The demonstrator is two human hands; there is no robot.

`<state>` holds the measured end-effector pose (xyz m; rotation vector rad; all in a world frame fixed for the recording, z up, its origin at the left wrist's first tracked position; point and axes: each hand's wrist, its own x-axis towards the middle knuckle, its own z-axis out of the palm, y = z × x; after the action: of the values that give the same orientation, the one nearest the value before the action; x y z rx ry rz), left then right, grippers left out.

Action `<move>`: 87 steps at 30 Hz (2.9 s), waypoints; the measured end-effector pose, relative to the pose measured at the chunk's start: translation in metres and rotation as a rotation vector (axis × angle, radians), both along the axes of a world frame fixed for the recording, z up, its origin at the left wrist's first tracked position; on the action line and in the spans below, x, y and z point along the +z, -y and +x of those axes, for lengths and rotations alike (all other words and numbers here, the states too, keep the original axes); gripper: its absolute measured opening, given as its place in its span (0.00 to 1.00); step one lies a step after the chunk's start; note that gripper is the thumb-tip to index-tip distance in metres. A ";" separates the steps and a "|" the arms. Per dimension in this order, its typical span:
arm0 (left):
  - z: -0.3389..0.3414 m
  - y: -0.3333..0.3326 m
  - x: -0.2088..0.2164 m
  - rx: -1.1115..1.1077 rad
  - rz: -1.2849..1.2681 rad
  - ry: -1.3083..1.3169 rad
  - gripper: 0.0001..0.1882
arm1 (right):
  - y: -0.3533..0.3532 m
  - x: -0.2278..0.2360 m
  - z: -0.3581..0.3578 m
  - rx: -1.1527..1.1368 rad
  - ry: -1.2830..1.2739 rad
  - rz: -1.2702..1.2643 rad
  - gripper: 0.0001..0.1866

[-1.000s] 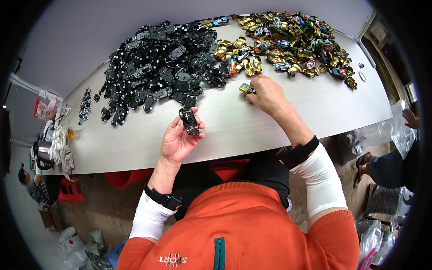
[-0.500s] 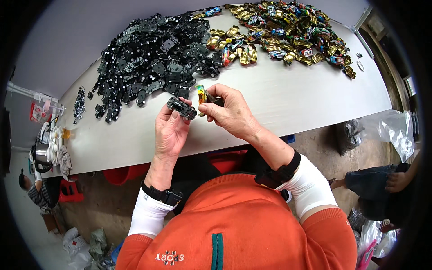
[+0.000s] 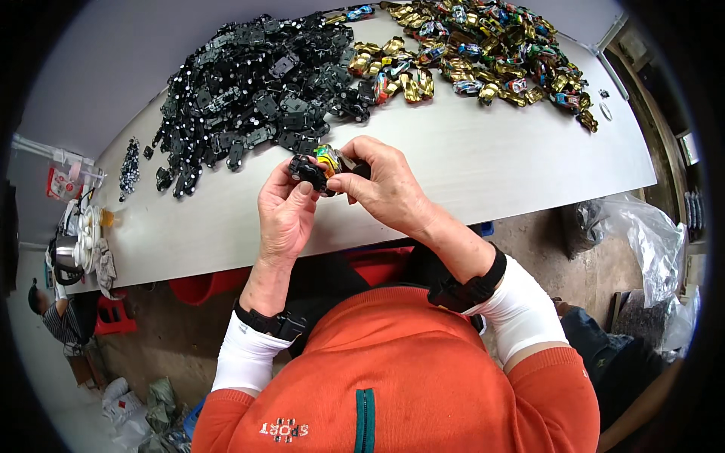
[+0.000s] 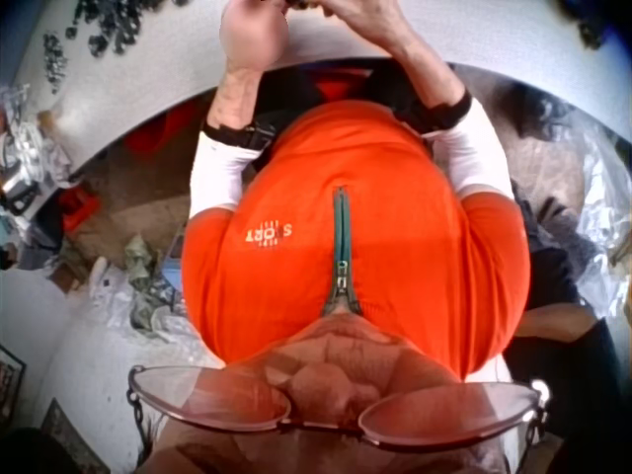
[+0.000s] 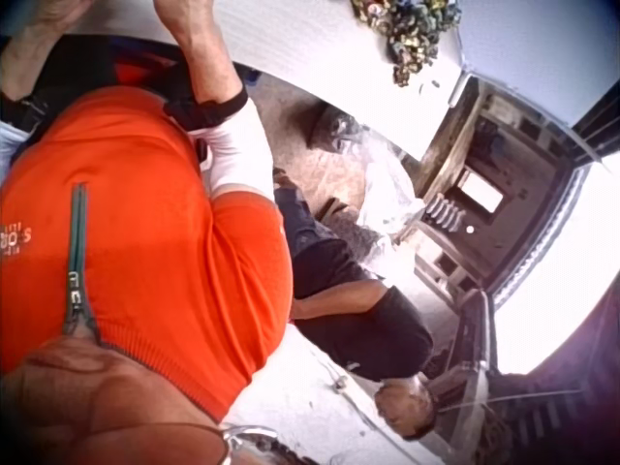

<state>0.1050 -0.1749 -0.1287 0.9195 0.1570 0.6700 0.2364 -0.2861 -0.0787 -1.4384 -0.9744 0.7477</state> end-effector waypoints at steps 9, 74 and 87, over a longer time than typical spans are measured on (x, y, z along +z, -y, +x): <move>0.003 0.006 0.013 0.071 0.111 -0.041 0.19 | -0.001 0.001 -0.009 -0.054 0.067 0.073 0.16; 0.003 0.014 0.021 -0.033 -0.082 -0.269 0.07 | 0.028 -0.014 0.012 0.314 -0.375 -0.038 0.06; 0.006 0.019 0.013 0.093 -0.048 -0.361 0.06 | 0.031 -0.029 0.012 0.249 -0.513 -0.087 0.06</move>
<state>0.1115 -0.1935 -0.1155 0.9852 0.5376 0.5780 0.2481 -0.3173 -0.1075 -1.1216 -0.7286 1.2812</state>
